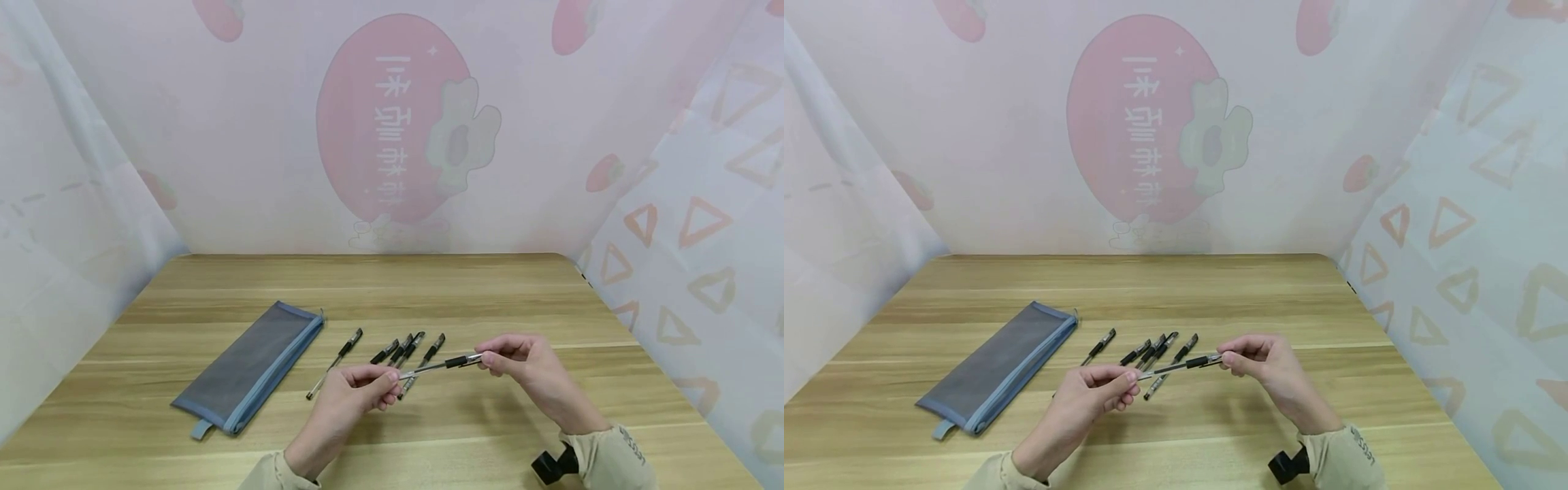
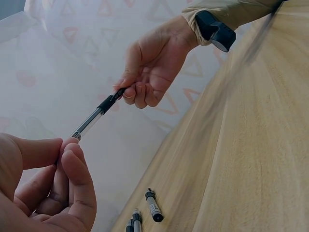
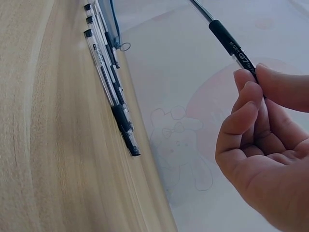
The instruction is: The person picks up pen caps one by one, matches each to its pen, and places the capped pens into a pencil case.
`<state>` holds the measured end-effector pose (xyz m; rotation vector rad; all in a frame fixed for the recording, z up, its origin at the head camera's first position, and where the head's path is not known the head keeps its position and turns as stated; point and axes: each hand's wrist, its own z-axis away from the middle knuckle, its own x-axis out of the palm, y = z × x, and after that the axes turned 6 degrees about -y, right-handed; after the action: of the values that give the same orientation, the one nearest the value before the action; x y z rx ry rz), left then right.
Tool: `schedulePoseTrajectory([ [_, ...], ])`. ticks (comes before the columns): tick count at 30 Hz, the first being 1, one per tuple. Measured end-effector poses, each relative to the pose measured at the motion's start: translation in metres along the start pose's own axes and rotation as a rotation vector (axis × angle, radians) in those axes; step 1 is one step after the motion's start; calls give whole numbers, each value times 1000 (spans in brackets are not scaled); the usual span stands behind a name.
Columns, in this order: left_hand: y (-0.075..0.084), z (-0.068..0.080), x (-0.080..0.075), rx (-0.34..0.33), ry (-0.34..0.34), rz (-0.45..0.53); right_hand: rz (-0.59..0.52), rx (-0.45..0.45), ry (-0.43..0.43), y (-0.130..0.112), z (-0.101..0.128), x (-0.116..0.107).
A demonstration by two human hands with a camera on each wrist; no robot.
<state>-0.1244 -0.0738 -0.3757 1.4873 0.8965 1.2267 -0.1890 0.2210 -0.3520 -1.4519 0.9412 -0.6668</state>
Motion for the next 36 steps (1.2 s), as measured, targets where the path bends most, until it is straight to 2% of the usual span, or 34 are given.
schedulePoseTrajectory([
  [26, -2, -1, 1, -10, -6, 4, -13, 25, -7, 5, 2, -1],
  [36, -5, -2, -1, -11, 25, -51, 4, 60, -11, 2, 0, 2],
])
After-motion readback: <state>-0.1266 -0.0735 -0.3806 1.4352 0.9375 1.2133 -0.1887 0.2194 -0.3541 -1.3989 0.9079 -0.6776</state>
